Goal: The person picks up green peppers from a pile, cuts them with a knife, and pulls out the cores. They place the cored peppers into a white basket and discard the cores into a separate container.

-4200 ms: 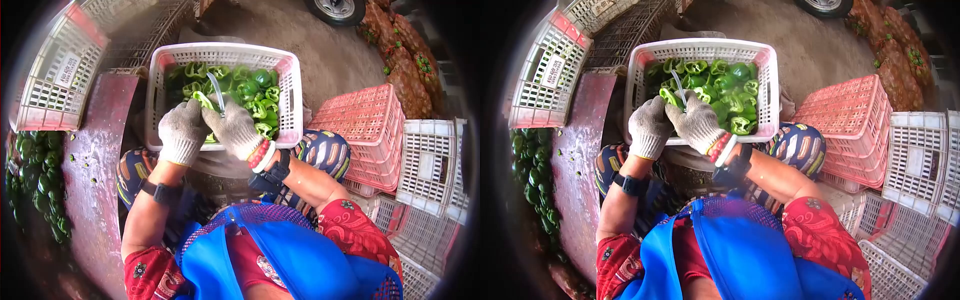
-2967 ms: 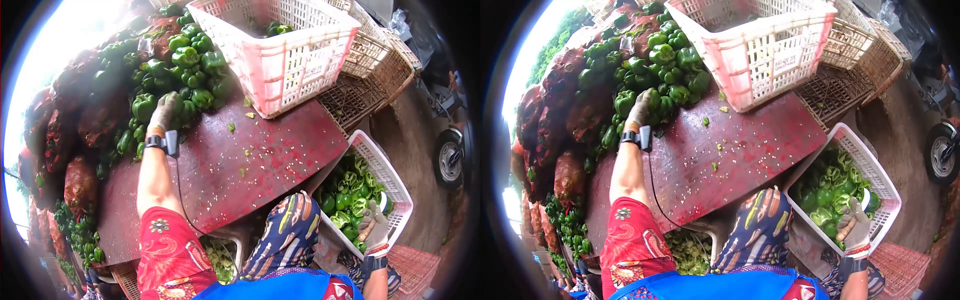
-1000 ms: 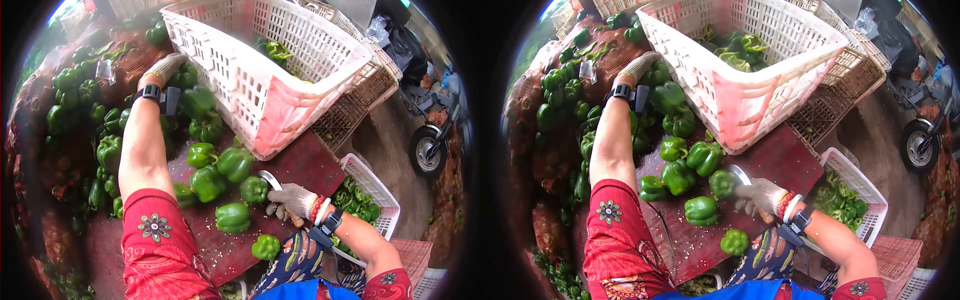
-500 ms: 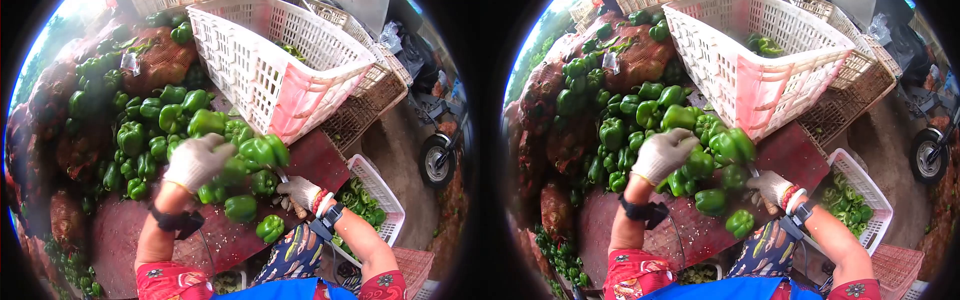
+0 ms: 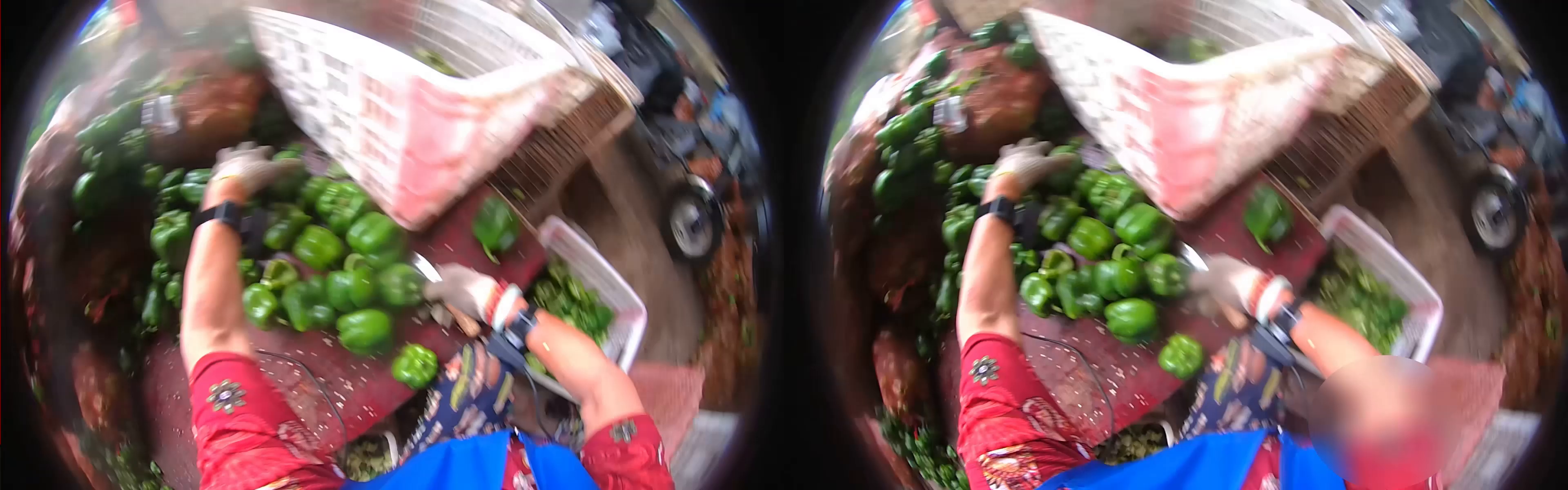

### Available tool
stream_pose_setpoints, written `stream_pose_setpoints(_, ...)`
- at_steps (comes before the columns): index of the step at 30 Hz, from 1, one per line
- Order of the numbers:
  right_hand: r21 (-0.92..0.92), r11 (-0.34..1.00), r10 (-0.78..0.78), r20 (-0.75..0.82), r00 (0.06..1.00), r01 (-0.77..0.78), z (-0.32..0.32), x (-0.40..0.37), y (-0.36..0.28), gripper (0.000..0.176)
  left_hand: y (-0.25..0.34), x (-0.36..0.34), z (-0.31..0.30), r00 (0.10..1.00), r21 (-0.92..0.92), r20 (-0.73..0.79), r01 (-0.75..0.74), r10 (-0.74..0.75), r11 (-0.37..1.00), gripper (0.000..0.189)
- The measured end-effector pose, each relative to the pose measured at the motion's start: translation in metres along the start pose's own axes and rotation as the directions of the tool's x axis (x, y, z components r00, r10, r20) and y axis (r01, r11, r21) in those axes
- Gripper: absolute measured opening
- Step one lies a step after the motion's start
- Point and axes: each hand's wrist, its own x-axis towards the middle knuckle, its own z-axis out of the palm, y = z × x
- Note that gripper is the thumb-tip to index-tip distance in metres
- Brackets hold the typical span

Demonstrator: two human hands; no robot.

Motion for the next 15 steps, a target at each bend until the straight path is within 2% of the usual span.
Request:
stream_pose_setpoints(1,0.053,0.999,0.009,0.016,1.000,-0.010,0.000,-0.001,0.013,0.027,0.003,-0.002,0.013,0.998,0.042,-0.019,-0.052,0.052,0.998,0.075)
stream_pose_setpoints(3,0.129,0.991,-0.018,0.007,1.000,0.017,0.008,-0.035,-0.005,0.027,0.023,-0.052,0.003,0.991,-0.012,-0.108,-0.077,0.075,0.997,0.071)
stream_pose_setpoints(5,-0.255,0.962,0.085,-0.048,0.995,-0.095,0.007,-0.081,-0.034,0.029,-0.005,-0.050,0.036,0.948,0.112,-0.123,-0.282,0.295,0.953,0.065)
stream_pose_setpoints(6,-0.342,0.937,-0.123,-0.123,0.985,0.075,-0.005,-0.096,-0.020,0.031,0.001,-0.062,0.044,0.949,0.032,-0.195,-0.248,0.249,0.968,0.062)
stream_pose_setpoints(7,-0.449,0.881,-0.309,-0.304,0.901,0.150,-0.011,-0.120,-0.026,0.026,0.003,-0.075,0.047,0.946,-0.055,-0.271,-0.201,0.179,0.978,0.059)
stream_pose_setpoints(8,-0.479,0.848,-0.468,-0.479,0.742,0.226,-0.026,-0.122,-0.018,0.028,0.017,-0.092,0.036,0.962,-0.077,-0.229,-0.173,0.151,0.982,0.059)
stream_pose_setpoints(10,-0.555,0.810,-0.585,-0.746,0.319,0.189,-0.066,-0.112,-0.033,0.034,0.031,-0.111,0.033,0.976,-0.093,-0.191,-0.128,0.108,0.987,0.060)
stream_pose_setpoints(11,-0.478,0.877,-0.465,-0.816,0.344,0.052,-0.089,-0.109,-0.057,0.045,0.034,-0.119,0.032,0.981,-0.126,-0.173,-0.113,0.090,0.986,0.062)
stream_pose_setpoints(12,-0.598,0.794,-0.607,-0.785,0.122,0.108,-0.139,-0.061,-0.040,0.053,0.036,-0.123,0.033,0.981,-0.120,-0.172,-0.108,0.087,0.987,0.063)
stream_pose_setpoints(14,-0.295,0.909,-0.399,-0.820,0.411,0.294,-0.151,-0.044,-0.058,0.056,0.038,-0.130,0.040,0.980,-0.128,-0.184,-0.099,0.074,0.987,0.064)
stream_pose_setpoints(15,-0.202,0.896,-0.392,-0.777,0.492,0.395,-0.146,-0.041,-0.060,0.054,0.037,-0.125,0.049,0.959,-0.125,-0.265,-0.137,0.100,0.983,0.064)
